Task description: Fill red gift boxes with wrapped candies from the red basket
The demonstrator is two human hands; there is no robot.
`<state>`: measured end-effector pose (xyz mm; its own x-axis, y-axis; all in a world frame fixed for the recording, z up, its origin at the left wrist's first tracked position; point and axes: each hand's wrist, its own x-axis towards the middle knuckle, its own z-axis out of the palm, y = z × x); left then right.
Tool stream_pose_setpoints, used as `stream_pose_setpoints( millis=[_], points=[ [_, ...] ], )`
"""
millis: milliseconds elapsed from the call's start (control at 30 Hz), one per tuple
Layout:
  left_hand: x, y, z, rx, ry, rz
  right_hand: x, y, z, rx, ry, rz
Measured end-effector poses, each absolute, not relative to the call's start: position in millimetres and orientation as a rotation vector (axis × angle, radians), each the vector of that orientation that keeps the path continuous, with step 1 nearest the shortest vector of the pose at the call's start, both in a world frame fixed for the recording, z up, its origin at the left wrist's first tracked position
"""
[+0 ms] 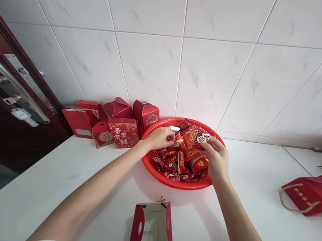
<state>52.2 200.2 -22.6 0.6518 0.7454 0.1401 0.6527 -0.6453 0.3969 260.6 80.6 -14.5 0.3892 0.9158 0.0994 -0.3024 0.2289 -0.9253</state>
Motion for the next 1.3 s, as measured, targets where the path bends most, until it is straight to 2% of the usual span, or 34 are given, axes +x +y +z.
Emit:
stream_pose_setpoints(
  millis=[167, 433, 567, 700, 900, 1067, 1300],
  points=[
    [54, 198, -29, 2.625, 0.987, -0.035, 261, 81, -14, -0.99, -0.764, 0.974],
    [66, 201, -31, 2.646, 0.971, -0.137, 260, 82, -14, -0.974, -0.753, 0.987],
    [65, 202, -28, 2.559, 0.937, 0.024, 260, 82, -15, -0.981, -0.759, 0.97],
    [56, 195, -22, 2.424, 0.918, 0.35, 260, 82, -16, -0.985, -0.781, 0.925],
    [59, 167, -15, 1.74, 0.676, 0.759, 259, 81, -14, -0.994, -0.731, 0.96],
    [75, 150, -15, 1.518, 0.698, 0.905, 258, 79, -12, -0.951, -0.754, 1.023],
    [79, 147, -17, 1.542, 0.8, 0.967, 258, 80, -11, -0.924, -0.763, 1.044]
  ],
)
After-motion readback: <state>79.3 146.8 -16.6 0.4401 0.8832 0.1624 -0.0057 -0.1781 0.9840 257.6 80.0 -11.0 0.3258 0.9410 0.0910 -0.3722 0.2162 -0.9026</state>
